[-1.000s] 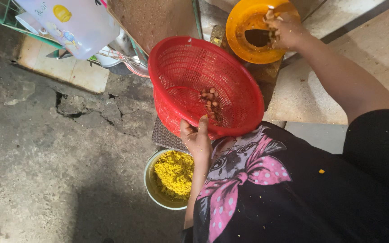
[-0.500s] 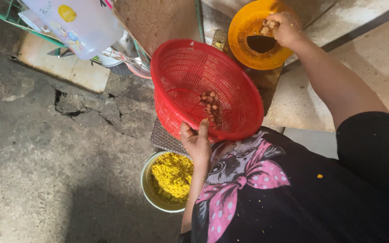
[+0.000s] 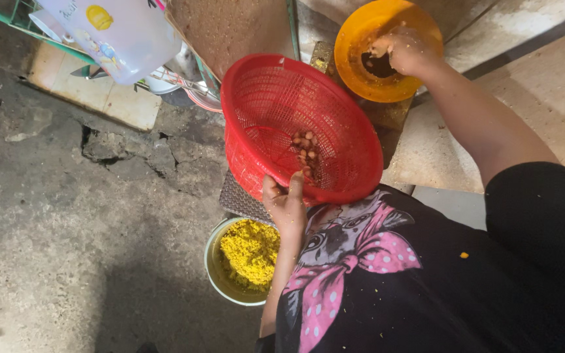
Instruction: The person uses a red plastic scoop to transfer yellow ground material from a metal bowl into a white bucket. They then pick up a red basket containing brown nuts and transfer the nuts by hand into a yellow bowl.
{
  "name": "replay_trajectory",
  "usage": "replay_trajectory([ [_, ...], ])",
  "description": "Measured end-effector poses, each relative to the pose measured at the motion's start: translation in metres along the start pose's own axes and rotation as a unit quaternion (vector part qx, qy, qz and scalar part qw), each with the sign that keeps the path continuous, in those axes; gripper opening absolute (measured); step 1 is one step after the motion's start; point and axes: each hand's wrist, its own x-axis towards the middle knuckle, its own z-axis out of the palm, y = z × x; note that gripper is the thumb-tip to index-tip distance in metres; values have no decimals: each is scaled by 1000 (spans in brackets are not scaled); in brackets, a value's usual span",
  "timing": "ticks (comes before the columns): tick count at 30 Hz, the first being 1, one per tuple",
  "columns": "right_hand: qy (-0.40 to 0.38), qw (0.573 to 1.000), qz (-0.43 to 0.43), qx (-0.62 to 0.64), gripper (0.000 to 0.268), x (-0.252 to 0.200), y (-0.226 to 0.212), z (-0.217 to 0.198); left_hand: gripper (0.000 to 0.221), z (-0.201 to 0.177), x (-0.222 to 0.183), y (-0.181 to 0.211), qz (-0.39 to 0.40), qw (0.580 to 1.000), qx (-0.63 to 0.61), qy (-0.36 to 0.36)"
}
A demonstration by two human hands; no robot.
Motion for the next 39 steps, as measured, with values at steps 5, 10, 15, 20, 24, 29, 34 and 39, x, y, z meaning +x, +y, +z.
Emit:
replay_trajectory([
  [5,89,995,-33,-11,37,-20,6,2,15,1,2,1,10,1000,-5,-9],
  [10,106,991,-79,29,30,-27,15,7,15,-3,-4,1,4,1000,-7,-11],
  [15,190,974,-114,41,10,-41,-23,1,20,-9,-7,-2,58,998,-13,-23],
  [20,114,951,-283,53,20,-76,-100,-11,26,-17,-20,2,42,998,-44,0],
  [24,-15,961,-275,19,28,-73,-162,20,25,-33,-24,11,63,998,-24,10],
  [29,-8,941,-336,-28,40,-55,-206,92,25,-68,-29,28,71,996,-48,-13],
  [34,42,941,-335,7,45,-70,-212,117,26,-93,-52,55,101,994,9,-35],
  [39,139,942,-304,8,51,-85,-229,107,18,-88,-81,83,164,980,36,-108],
])
